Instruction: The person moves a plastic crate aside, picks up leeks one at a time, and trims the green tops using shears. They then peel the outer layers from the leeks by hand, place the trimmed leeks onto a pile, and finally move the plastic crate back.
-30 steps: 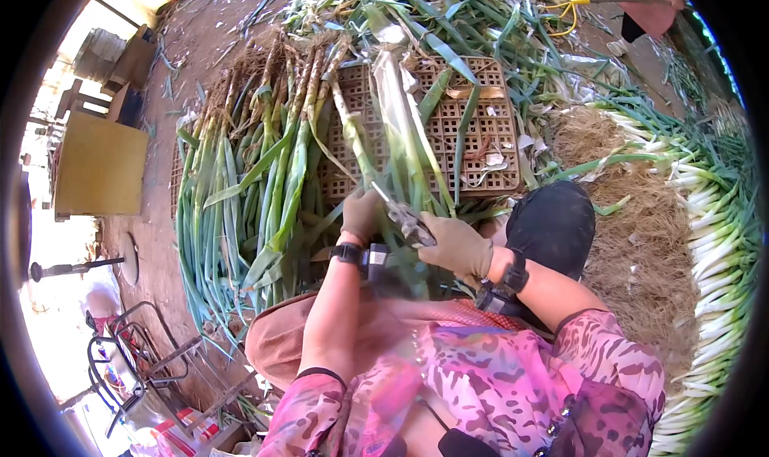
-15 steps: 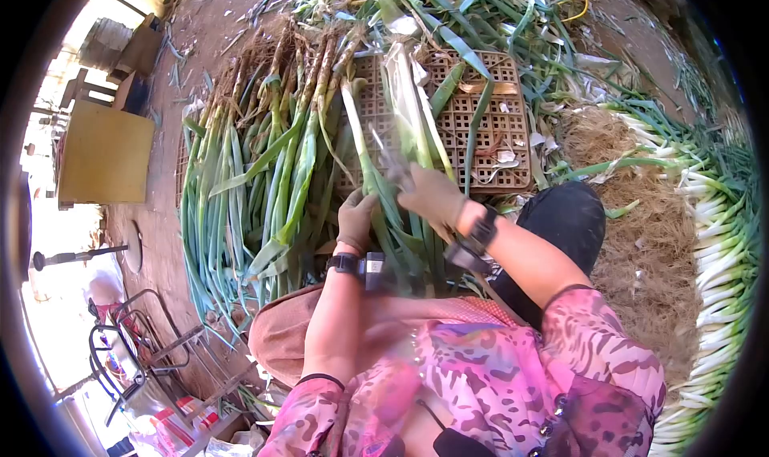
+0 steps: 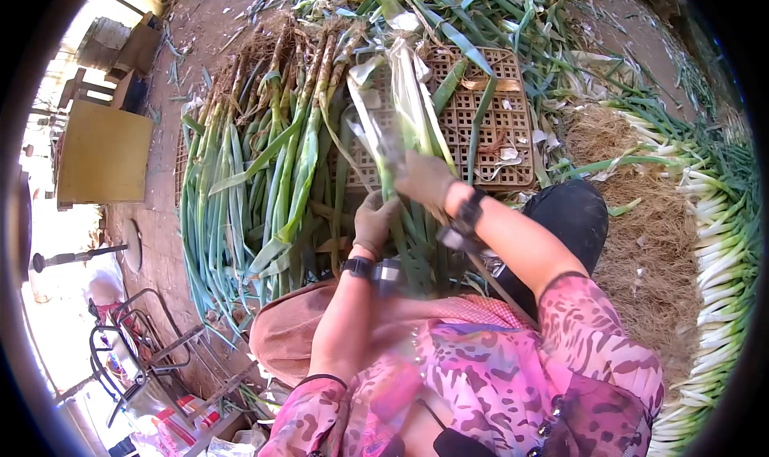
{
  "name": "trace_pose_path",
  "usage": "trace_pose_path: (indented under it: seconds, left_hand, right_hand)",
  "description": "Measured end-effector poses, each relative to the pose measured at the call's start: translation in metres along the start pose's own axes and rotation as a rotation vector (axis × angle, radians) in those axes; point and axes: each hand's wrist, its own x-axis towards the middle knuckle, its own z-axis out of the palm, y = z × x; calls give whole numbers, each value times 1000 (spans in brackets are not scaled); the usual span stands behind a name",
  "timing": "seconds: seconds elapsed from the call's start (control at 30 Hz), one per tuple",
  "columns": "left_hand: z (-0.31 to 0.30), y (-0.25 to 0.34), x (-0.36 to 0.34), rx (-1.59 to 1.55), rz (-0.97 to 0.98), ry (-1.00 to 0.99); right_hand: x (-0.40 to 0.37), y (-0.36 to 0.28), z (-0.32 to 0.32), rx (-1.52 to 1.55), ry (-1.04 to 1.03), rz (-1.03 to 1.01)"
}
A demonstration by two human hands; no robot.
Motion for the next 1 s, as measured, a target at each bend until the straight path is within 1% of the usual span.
trace_pose_path:
  seconds: [0.07, 0.1, 0.13, 0.17, 0.3, 0.4, 0.47, 0.5, 0.57, 0.6, 0.63, 0.67, 0.7, 0.73, 0.77, 0.8, 0.87, 0.93, 1.0]
  left_hand:
    - [2, 3, -7, -220, -78, -99]
    - [2, 3, -10, -238, -104, -166]
    - [3, 3, -13, -301, -169, -191]
    - [2, 3, -14, -334, -195, -196]
    - [-3, -20, -11, -458, -231, -264]
    - [-1, -33, -5, -432, -255, -333]
    - [4, -20, -10, -443, -261, -342]
    - [6, -15, -12, -449, -263, -343]
    - [6, -35, -8, -390, -215, -346]
    - [8, -28, -10, -361, -191, -345]
    - [11, -22, -14, -176, -108, -302]
    - [11, -17, -17, -37, -162, -306]
    - [9, 4, -23, 302, -135, -313]
    - [4, 25, -25, 641, -105, -315]
    - [-2, 43, -22, 746, -25, -206]
    - [-10, 63, -16, 848, 55, -94]
    - [-28, 122, -4, 919, 184, 296]
    - [-59, 134, 29, 1336, 307, 605]
    - [-89, 127, 59, 1427, -22, 438]
  right_hand:
    - [29, -10, -16, 16, 3, 46]
    - [35, -15, -18, -7, 61, 18]
    - [35, -17, -18, -47, 39, -20]
    - [31, -18, -15, -87, 15, -57]
    - [-6, -12, -8, -43, 13, -29]
    - [1, -2, -1, -55, 12, -39]
    - [20, -1, 1, -82, 6, -64]
    - [25, -16, -13, -130, -27, -78]
    - [44, -20, -5, -218, -4, -122]
    - [49, -25, -2, -263, 7, -145]
    - [51, -27, 2, -371, -41, -199]
    - [51, -26, 2, -414, -69, -182]
    - [48, -27, -5, -456, -96, -165]
    - [46, -25, -17, -435, -130, -97]
    - [44, -23, -29, -417, -162, -28]
    - [59, 11, -9, -422, -23, -5]
    - [44, 25, -18, -496, 67, -3]
    - [35, 35, -24, -432, 46, 44]
    - [27, 32, -28, -355, 24, 101]
